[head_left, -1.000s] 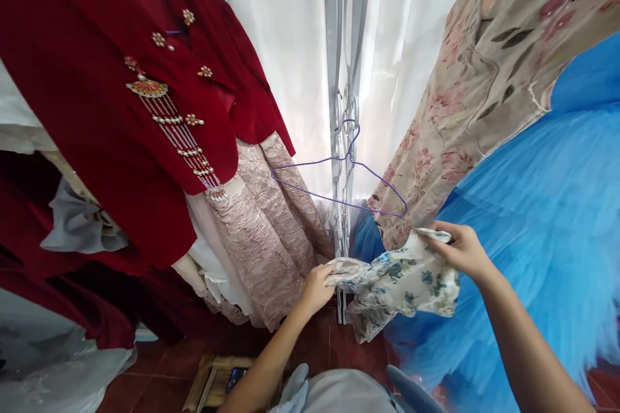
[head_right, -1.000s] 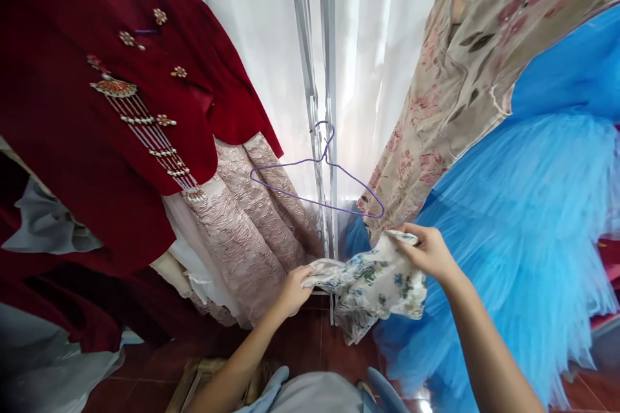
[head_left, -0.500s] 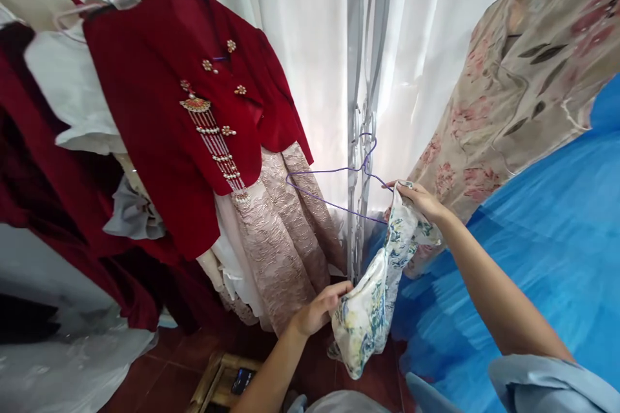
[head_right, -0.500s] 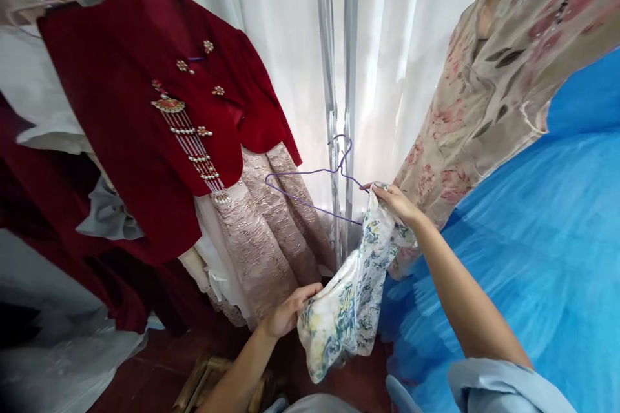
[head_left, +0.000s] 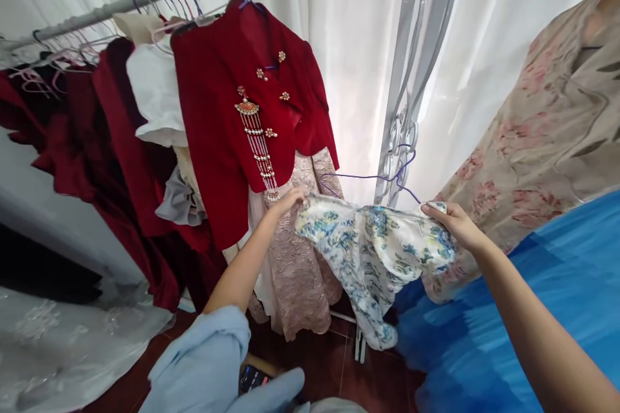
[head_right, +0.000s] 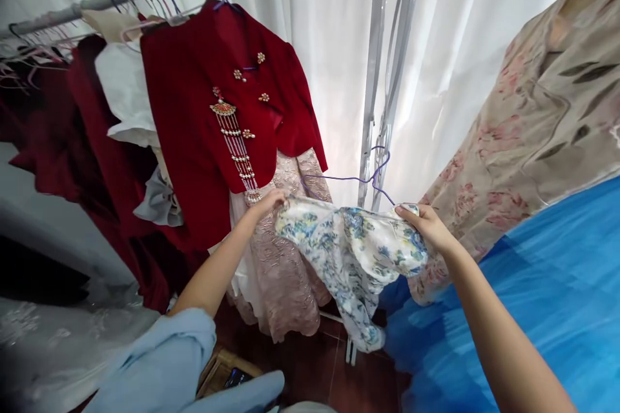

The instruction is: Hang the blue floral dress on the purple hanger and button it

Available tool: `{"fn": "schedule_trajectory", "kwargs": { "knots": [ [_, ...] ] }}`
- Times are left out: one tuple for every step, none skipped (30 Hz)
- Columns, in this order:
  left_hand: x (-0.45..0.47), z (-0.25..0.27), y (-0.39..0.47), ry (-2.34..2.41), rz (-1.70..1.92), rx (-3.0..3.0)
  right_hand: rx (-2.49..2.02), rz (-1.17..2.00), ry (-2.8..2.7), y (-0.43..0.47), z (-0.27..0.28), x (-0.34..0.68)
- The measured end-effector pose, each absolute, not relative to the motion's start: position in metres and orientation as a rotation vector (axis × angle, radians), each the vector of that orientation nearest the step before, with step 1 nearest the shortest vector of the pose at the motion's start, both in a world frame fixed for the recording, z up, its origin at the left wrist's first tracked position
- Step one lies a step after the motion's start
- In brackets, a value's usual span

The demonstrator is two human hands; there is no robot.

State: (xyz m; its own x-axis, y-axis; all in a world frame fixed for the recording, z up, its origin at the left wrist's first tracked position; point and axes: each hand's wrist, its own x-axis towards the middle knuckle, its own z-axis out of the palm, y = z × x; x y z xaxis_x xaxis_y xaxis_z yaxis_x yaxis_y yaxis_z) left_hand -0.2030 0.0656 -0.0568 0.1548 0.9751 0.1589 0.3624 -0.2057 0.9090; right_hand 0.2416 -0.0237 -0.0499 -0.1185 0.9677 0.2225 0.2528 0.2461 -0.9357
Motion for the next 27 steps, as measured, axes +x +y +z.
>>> {"fn": "schedule_trajectory", "kwargs": {
  "knots": [
    [-0.2, -0.041, 0.083, 1.3, 1.046, 1.71, -1.176, 0.982, -1.526, -0.025, -0.05, 0.239],
    [-0.195, -0.027, 0.1, 1.304, 1.045, 1.727, -1.179, 1.012, -1.476, -0.026, -0.05, 0.237],
    [-0.187, -0.013, 0.115, 1.302, 1.045, 1.755, -1.184, 1.034, -1.435, -0.027, -0.049, 0.236],
    [-0.177, -0.001, 0.127, 1.29, 1.056, 1.809, -1.19, 1.045, -1.409, -0.027, -0.049, 0.236],
    [-0.165, 0.011, 0.136, 1.259, 1.092, 1.889, -1.194, 1.042, -1.397, -0.028, -0.048, 0.236],
    [-0.151, 0.02, 0.141, 1.206, 1.146, 1.983, -1.196, 1.029, -1.395, -0.028, -0.048, 0.237],
    [-0.138, 0.029, 0.143, 1.132, 1.206, 2.085, -1.195, 1.004, -1.397, -0.028, -0.048, 0.239],
    [-0.124, 0.036, 0.14, 1.047, 1.253, 2.19, -1.192, 0.977, -1.4, -0.029, -0.049, 0.24],
    [-0.113, 0.04, 0.134, 0.965, 1.272, 2.288, -1.191, 0.95, -1.406, -0.029, -0.049, 0.242],
    [-0.103, 0.043, 0.126, 0.903, 1.252, 2.371, -1.192, 0.922, -1.414, -0.03, -0.05, 0.243],
    [-0.095, 0.043, 0.116, 0.868, 1.191, 2.448, -1.197, 0.894, -1.429, -0.031, -0.051, 0.244],
    [-0.09, 0.04, 0.105, 0.862, 1.097, 2.513, -1.203, 0.865, -1.447, -0.031, -0.051, 0.245],
    [-0.088, 0.036, 0.095, 0.878, 0.989, 2.55, -1.209, 0.836, -1.466, -0.031, -0.05, 0.246],
    [-0.087, 0.029, 0.087, 0.906, 0.888, 2.559, -1.21, 0.808, -1.486, -0.03, -0.049, 0.246],
    [-0.087, 0.022, 0.08, 0.939, 0.804, 2.553, -1.206, 0.781, -1.503, -0.029, -0.047, 0.246],
    [-0.088, 0.014, 0.074, 0.972, 0.754, 2.544, -1.201, 0.758, -1.522, -0.027, -0.043, 0.245],
    [-0.089, 0.006, 0.07, 1.001, 0.745, 2.541, -1.196, 0.736, -1.544, -0.024, -0.039, 0.244],
    [-0.089, -0.001, 0.066, 1.027, 0.773, 2.546, -1.19, 0.715, -1.572, -0.021, -0.034, 0.243],
    [-0.088, -0.006, 0.062, 1.054, 0.824, 2.554, -1.185, 0.696, -1.604, -0.018, -0.027, 0.242],
    [-0.086, -0.009, 0.058, 1.088, 0.886, 2.554, -1.181, 0.675, -1.635, -0.015, -0.021, 0.241],
    [-0.082, -0.009, 0.053, 1.127, 0.947, 2.546, -1.179, 0.652, -1.657, -0.014, -0.014, 0.241],
    [-0.076, -0.007, 0.048, 1.163, 1.002, 2.537, -1.18, 0.63, -1.663, -0.013, -0.006, 0.243],
    [-0.069, -0.003, 0.042, 1.193, 1.047, 2.531, -1.186, 0.615, -1.652, -0.014, 0.0, 0.246],
    [-0.061, 0.003, 0.036, 1.217, 1.083, 2.531, -1.199, 0.604, -1.623, -0.017, 0.006, 0.25],
    [-0.052, 0.01, 0.029, 1.235, 1.112, 2.535, -1.214, 0.607, -1.589, -0.021, 0.011, 0.256],
    [-0.042, 0.016, 0.022, 1.25, 1.132, 2.543, -1.224, 0.627, -1.556, -0.026, 0.014, 0.264],
    [-0.033, 0.021, 0.015, 1.267, 1.143, 2.553, -1.227, 0.673, -1.533, -0.032, 0.015, 0.272]
  ]
}}
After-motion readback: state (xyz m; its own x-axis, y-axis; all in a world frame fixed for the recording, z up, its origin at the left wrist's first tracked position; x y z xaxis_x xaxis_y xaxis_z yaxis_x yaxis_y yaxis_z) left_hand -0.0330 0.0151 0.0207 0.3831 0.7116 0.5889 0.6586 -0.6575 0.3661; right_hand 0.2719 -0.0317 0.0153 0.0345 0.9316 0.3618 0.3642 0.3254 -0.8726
